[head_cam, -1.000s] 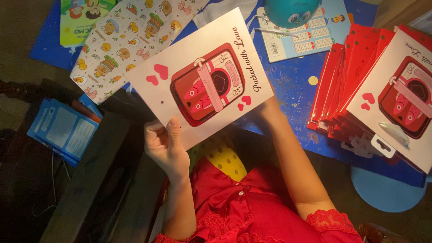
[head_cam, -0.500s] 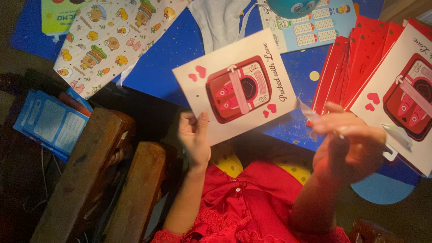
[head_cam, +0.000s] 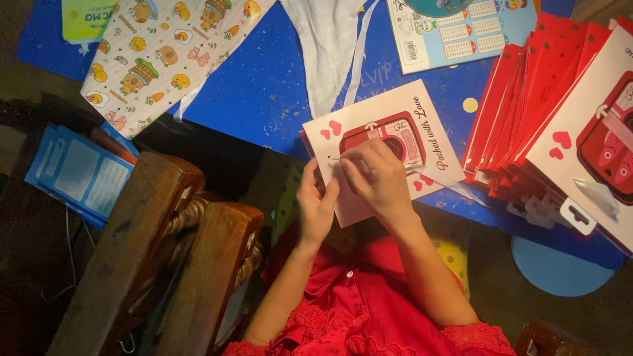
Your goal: The person ties a white ribbon around a small red gift box, then stacks and organizes multiple similar red boxes on a blue table.
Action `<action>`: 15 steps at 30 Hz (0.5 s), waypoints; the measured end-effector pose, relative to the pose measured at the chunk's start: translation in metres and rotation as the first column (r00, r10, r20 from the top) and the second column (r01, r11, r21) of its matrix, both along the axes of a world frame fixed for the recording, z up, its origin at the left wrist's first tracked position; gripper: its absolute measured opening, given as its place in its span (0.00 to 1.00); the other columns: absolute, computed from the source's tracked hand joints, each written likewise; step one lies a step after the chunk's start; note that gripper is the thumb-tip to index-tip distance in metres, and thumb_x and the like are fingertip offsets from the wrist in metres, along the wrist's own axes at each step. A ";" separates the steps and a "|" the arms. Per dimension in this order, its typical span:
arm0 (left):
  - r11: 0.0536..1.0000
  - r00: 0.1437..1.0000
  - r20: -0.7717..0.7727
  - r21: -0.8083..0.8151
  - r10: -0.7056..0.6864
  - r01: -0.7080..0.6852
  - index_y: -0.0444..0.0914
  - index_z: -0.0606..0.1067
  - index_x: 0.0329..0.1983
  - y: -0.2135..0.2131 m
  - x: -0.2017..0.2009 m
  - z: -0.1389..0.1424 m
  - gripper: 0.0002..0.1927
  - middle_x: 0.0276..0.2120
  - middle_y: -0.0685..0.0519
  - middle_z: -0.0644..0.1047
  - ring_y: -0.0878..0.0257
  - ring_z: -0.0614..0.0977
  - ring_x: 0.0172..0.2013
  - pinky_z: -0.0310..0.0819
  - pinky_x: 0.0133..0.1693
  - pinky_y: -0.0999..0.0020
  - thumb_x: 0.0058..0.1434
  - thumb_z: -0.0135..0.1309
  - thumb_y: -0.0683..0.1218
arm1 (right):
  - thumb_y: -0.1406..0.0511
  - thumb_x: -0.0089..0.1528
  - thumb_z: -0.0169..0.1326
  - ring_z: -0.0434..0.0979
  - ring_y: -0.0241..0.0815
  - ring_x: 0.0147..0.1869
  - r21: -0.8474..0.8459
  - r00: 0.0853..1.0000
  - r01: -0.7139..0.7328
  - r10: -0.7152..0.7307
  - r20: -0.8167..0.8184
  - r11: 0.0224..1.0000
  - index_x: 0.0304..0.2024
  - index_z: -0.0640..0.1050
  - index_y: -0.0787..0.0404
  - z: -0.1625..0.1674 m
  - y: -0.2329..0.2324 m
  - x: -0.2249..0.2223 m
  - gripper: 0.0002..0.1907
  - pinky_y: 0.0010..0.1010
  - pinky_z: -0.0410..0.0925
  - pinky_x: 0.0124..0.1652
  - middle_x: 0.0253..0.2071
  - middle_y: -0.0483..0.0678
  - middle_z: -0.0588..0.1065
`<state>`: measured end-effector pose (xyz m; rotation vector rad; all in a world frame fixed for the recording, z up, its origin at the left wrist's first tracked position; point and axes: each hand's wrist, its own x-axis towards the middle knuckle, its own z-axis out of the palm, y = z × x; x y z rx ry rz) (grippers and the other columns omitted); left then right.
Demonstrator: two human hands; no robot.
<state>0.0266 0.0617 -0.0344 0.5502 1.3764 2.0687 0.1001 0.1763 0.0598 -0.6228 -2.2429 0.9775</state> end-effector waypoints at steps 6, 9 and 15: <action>0.999 0.997 -0.068 -0.033 -0.023 0.021 0.30 0.65 0.69 -0.001 0.006 0.004 0.24 0.55 0.49 0.77 0.65 0.79 0.54 0.75 0.55 0.69 0.71 0.52 0.36 | 0.72 0.61 0.62 0.78 0.45 0.36 0.025 0.999 0.007 -0.008 0.047 1.000 0.40 0.79 0.62 0.005 -0.003 -0.003 0.06 0.33 0.70 0.33 0.36 0.49 0.74; 0.987 0.992 -0.126 -0.160 -0.017 -0.003 0.30 0.67 0.66 -0.004 0.009 0.011 0.23 0.54 0.50 0.79 0.67 0.80 0.50 0.77 0.49 0.71 0.69 0.52 0.37 | 0.71 0.61 0.62 0.77 0.45 0.35 0.053 0.997 0.021 -0.025 0.068 0.998 0.40 0.79 0.62 0.004 -0.005 -0.004 0.06 0.34 0.70 0.32 0.36 0.50 0.74; 0.978 0.933 -0.350 -0.207 -0.083 0.010 0.27 0.71 0.62 -0.018 -0.008 0.006 0.20 0.46 0.51 0.80 0.68 0.80 0.43 0.77 0.44 0.73 0.68 0.53 0.39 | 0.71 0.62 0.62 0.78 0.45 0.36 0.059 0.999 0.030 -0.032 0.037 0.998 0.42 0.80 0.62 -0.002 -0.011 -0.003 0.07 0.34 0.70 0.35 0.37 0.50 0.75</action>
